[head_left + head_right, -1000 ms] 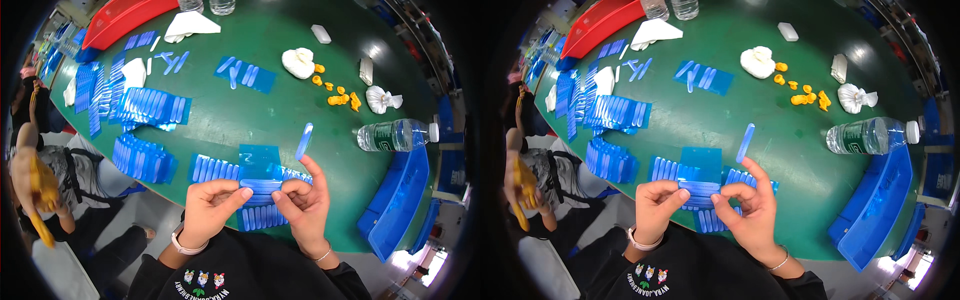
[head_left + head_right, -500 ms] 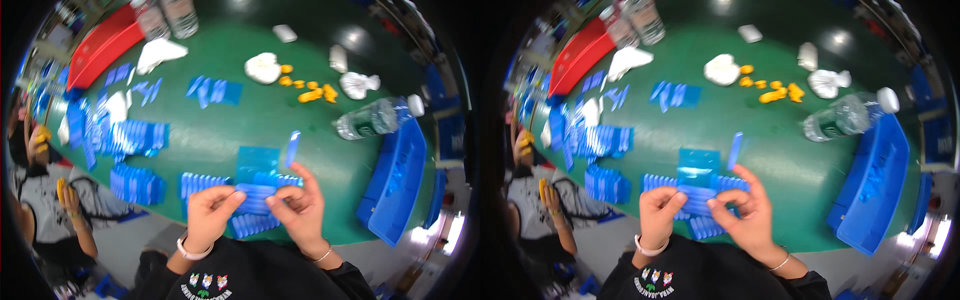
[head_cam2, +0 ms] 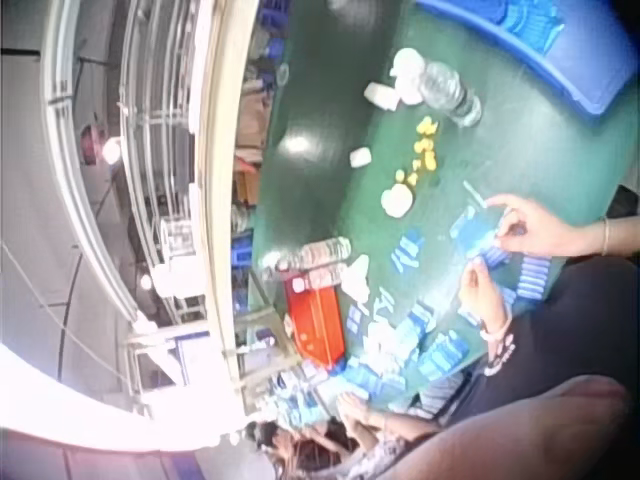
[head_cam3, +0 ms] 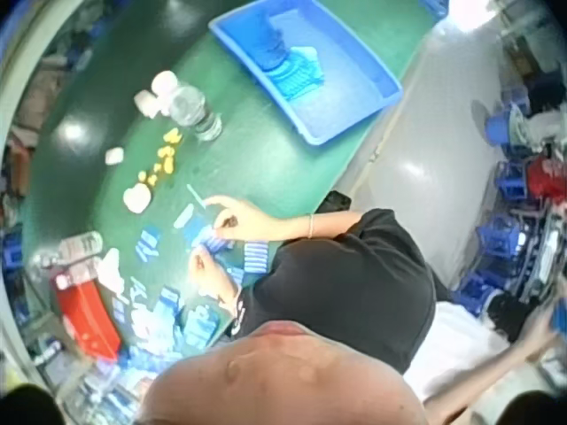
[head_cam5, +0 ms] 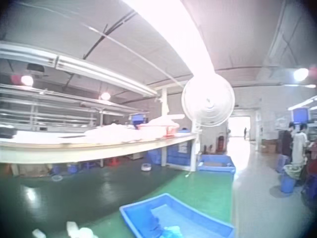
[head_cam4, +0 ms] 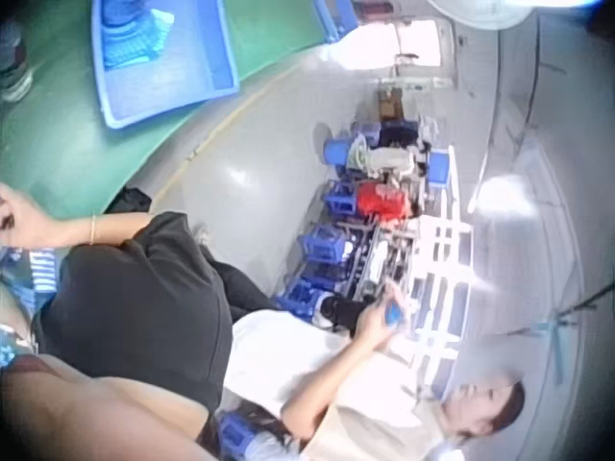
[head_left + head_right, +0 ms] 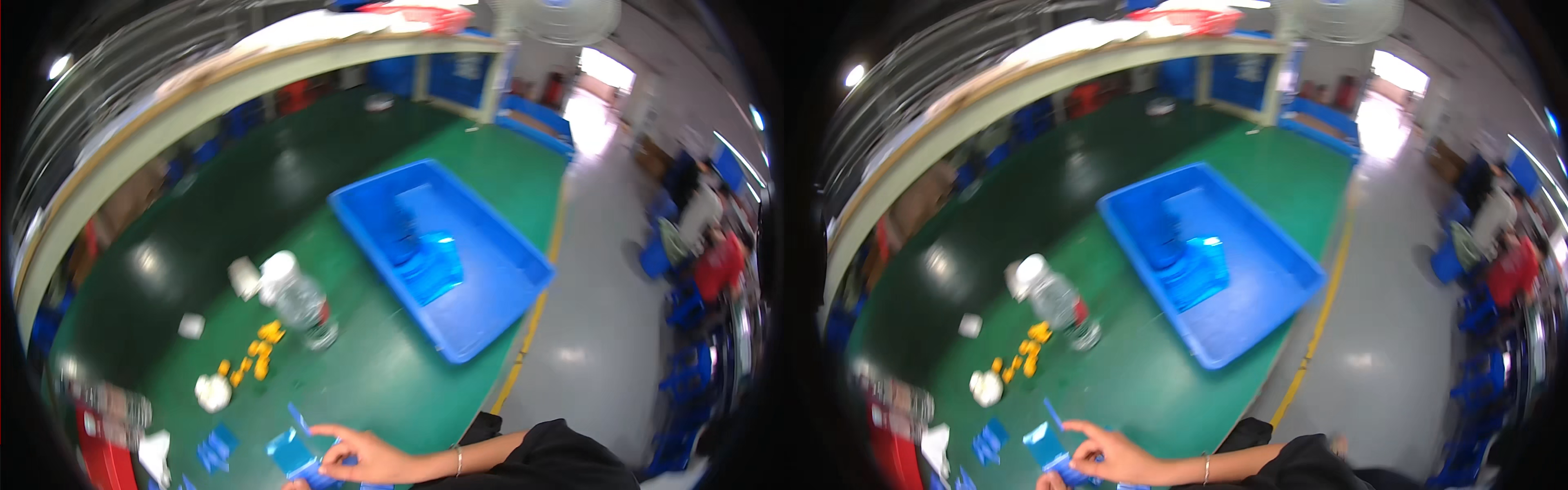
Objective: The person attaches printed plastic strips onto plastic backing sheets by hand, presses them flat, and pats the surface with a small cloth pouch.
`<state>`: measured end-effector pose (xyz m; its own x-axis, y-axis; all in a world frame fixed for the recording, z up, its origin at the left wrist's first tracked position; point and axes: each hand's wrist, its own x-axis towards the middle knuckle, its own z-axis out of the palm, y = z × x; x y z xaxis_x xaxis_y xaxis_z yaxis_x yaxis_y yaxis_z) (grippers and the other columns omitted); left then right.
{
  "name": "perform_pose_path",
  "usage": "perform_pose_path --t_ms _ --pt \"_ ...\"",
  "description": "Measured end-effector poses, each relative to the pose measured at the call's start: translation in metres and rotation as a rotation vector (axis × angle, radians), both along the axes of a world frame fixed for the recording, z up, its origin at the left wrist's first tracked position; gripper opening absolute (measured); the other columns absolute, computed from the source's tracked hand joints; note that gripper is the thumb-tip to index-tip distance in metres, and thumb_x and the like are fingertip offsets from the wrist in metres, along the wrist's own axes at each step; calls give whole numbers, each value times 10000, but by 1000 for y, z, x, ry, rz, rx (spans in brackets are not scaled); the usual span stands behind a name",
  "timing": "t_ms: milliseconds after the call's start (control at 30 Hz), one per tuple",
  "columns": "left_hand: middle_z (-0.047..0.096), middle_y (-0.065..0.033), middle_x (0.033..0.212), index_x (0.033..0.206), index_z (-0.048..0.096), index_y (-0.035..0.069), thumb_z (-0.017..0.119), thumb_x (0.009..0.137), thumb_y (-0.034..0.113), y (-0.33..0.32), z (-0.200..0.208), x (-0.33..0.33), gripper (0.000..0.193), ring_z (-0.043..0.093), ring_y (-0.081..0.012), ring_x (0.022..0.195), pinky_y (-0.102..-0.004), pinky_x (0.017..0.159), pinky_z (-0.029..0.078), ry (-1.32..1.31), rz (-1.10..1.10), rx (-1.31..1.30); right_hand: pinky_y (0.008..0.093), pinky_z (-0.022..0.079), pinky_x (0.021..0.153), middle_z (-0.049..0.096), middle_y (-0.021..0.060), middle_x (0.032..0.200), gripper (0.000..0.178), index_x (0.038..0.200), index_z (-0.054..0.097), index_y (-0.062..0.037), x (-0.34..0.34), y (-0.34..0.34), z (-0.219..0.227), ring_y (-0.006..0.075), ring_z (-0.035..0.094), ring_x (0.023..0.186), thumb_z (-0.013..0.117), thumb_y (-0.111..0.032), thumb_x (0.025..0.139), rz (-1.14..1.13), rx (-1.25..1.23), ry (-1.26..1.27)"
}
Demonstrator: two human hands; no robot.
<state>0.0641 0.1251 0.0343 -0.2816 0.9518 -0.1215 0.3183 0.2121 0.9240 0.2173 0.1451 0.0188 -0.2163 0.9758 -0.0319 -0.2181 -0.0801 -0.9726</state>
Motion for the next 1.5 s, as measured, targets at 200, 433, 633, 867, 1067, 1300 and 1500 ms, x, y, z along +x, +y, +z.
perform_pose_path --t_ms 200,433,633,867,1067,1300,1500 --pt "518 -53 685 783 552 -59 561 872 137 8 -3 0 216 439 -129 645 -272 602 404 -59 -169 106 265 485 648 628 54 777 550 1263 365 -49 -6 -8 11 102 589 706 602 -37 767 -153 -23 -29" --pt "550 -33 702 823 568 -60 596 849 106 15 -8 -2 171 468 -93 633 -236 569 398 -261 -204 69 270 485 659 632 71 778 523 1252 376 -38 -5 -10 17 112 600 719 601 -53 780 -303 60 -44" --pt "563 -24 685 780 582 -27 606 840 109 12 4 7 150 469 -84 618 -225 558 392 -125 -190 55 268 488 659 619 73 799 545 1262 371 -57 0 -10 28 110 590 722 632 -87 786 -249 9 -19" --pt "595 -49 720 814 593 -33 601 841 100 12 1 7 136 505 -93 644 -232 591 423 -225 -144 88 255 480 684 599 45 832 550 1280 353 -67 11 -7 36 95 568 759 628 -88 804 -142 -28 -66" --pt "615 -74 786 847 599 -29 575 861 110 10 -9 4 142 539 -115 698 -256 651 451 -314 -125 57 244 471 659 592 38 810 535 1267 364 -61 15 -4 29 82 556 744 626 -80 802 -105 -10 -11" --pt "603 -64 778 857 602 -30 568 866 136 10 2 10 170 521 -115 703 -250 657 434 -242 -138 6 235 469 634 586 24 774 520 1251 381 -60 21 0 29 69 548 705 626 -60 793 -114 -37 7" --pt "600 -59 794 851 601 -33 569 863 139 9 12 12 175 509 -113 726 -254 680 423 -226 -107 -19 229 470 610 587 25 766 528 1255 382 -69 21 3 23 71 554 676 631 -63 790 -88 6 -76"
